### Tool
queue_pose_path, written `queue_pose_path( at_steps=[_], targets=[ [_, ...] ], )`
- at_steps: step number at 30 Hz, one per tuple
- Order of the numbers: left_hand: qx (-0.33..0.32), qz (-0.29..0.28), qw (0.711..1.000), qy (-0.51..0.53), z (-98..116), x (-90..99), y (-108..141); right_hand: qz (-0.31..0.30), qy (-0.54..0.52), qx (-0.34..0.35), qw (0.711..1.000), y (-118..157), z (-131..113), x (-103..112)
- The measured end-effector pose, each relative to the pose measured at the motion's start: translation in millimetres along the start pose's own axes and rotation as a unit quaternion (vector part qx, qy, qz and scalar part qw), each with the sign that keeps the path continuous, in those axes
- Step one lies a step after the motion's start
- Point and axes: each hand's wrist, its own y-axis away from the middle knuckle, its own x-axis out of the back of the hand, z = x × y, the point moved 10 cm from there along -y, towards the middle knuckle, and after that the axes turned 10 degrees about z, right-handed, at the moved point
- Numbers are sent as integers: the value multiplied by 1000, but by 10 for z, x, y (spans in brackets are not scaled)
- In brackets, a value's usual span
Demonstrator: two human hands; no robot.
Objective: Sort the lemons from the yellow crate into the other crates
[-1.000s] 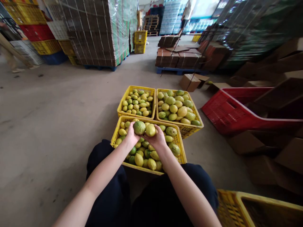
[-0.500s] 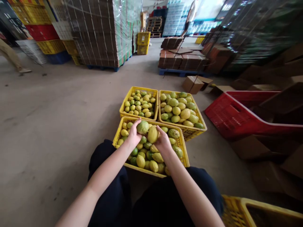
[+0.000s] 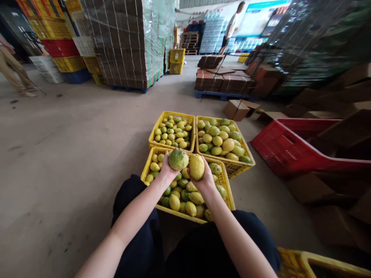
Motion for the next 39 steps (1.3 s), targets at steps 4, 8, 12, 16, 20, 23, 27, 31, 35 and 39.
queue_pose_path(
  at_steps=[4,8,12,16,20,23,27,31,35,39],
  targets=[
    [6,-19,1000,1,-13,-22,16,-16,-10,26,1000,-42,-62,1],
    [4,-49,999,-8,-2,-72,45,-12,-4,28,1000,-38,-75,5],
    [14,-58,998,7,-13,-84,60,-9,-5,21,1000,34,-61,-40],
    [19,-57,998,10,-44,-84,50,-22,-4,19,1000,57,-58,-74],
    [-5,-55,998,0,-21,-88,35,-45,-2,44,998,5,-97,-63],
    [-9,-53,998,-28,-31,-69,27,-87,22,119,989,-2,-184,-117],
    [1,-42,999,-27,-86,-13,-1,-88,100,296,946,86,-365,-145],
    [-5,-38,999,-33,-154,45,-68,-98,225,440,864,269,-442,-233],
    [-35,-78,995,-55,-175,27,-70,-146,319,493,796,423,-381,-354],
    [-83,-84,989,-85,-103,28,-2,-198,352,517,754,586,-289,-435]
  ],
)
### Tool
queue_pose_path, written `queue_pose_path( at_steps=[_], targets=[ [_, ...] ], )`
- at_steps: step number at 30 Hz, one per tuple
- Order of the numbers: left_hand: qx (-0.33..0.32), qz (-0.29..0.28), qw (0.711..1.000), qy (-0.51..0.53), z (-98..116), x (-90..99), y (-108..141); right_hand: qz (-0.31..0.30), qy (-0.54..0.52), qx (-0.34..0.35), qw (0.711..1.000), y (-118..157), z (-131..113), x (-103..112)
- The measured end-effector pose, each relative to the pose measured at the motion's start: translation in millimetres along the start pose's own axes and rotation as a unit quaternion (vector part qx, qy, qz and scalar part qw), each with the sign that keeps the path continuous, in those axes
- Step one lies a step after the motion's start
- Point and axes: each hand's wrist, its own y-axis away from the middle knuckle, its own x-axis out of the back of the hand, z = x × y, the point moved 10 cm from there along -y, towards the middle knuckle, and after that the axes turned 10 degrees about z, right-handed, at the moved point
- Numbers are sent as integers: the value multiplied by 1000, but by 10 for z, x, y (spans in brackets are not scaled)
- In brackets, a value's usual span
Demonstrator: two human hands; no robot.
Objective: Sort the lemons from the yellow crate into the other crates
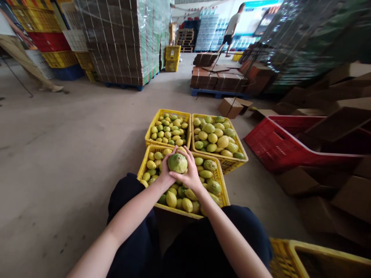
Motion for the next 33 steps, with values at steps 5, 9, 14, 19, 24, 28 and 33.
queue_pose_path(
  at_steps=[5,9,14,19,24,28,33],
  targets=[
    [17,40,999,-27,24,7,-35,5,-21,-26,999,53,-15,-9],
    [57,39,997,-21,35,-63,-128,45,-105,-72,991,2,-64,117],
    [-23,37,999,9,379,-139,-137,143,-60,-74,985,-120,-144,474],
    [-107,32,993,-41,580,-188,-38,177,-14,-82,981,-141,-12,568],
    [-133,-54,986,-86,489,-315,13,114,6,-25,993,-111,-58,392],
    [-141,-84,980,-111,489,-342,60,113,43,4,993,-96,-104,434],
    [-237,-114,941,-214,642,-352,68,68,141,119,981,-65,-218,365]
  ],
)
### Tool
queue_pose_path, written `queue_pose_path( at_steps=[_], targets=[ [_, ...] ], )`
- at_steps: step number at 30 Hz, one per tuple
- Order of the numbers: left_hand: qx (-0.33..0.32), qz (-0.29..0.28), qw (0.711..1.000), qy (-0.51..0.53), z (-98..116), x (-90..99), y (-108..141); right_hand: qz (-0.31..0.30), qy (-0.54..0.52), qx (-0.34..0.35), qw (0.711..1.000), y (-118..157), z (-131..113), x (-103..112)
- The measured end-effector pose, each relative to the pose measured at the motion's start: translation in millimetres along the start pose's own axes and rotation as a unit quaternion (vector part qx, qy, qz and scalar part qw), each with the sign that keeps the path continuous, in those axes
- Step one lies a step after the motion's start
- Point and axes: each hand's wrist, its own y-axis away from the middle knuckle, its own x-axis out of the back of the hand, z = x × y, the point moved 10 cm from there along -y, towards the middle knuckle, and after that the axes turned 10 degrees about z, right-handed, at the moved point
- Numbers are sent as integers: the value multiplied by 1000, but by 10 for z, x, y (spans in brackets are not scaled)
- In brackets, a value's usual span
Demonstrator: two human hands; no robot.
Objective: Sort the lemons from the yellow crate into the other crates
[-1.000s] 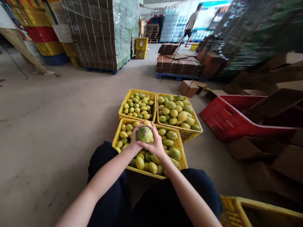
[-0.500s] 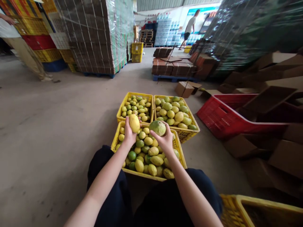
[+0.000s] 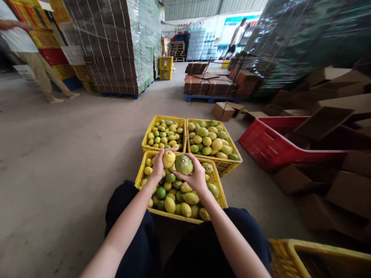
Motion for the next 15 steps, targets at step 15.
queue_pose_path(
  at_steps=[15],
  targets=[
    [107,31,988,111,-116,14,-17,-39,-31,-26,998,65,-65,-118]
  ],
)
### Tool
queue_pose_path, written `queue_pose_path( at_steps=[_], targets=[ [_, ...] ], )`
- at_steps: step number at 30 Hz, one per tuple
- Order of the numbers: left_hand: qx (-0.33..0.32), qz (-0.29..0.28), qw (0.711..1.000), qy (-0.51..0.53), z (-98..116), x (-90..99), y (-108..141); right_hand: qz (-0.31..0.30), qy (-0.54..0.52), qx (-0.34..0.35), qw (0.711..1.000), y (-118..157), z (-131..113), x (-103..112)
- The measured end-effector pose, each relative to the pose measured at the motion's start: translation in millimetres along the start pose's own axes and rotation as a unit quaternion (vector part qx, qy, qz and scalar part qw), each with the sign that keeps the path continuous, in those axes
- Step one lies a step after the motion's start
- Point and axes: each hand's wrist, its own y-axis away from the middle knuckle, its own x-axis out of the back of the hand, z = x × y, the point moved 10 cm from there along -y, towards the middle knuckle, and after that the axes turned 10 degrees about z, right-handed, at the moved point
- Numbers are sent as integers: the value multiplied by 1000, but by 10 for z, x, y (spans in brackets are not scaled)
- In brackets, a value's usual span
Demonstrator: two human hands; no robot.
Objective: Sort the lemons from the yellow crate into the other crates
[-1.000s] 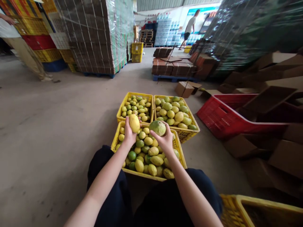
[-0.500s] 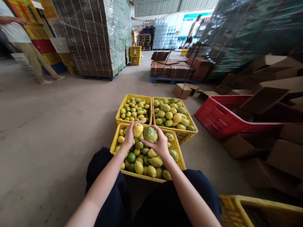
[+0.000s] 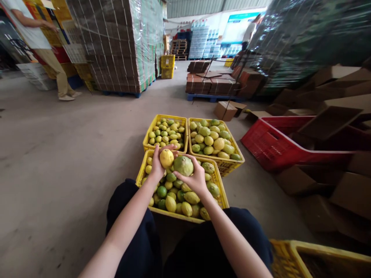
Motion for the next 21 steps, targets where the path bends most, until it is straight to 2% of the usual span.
queue_pose_path(
  at_steps=[2,4,6,9,11,16,21],
  targets=[
    [46,31,998,36,-85,27,-22,28,-38,-83,995,-7,142,2],
    [78,59,993,65,-159,44,-27,71,-98,-188,975,11,357,9],
    [110,85,986,89,-241,60,-15,90,-178,-309,930,77,597,-60],
    [161,111,974,111,-365,84,20,59,-273,-439,854,185,783,-247],
    [186,117,969,112,-427,101,36,40,-305,-475,824,215,803,-310],
    [212,135,961,115,-506,153,38,-9,-342,-530,776,294,789,-407],
    [213,133,960,120,-520,159,24,-26,-356,-552,754,336,795,-426]
  ],
)
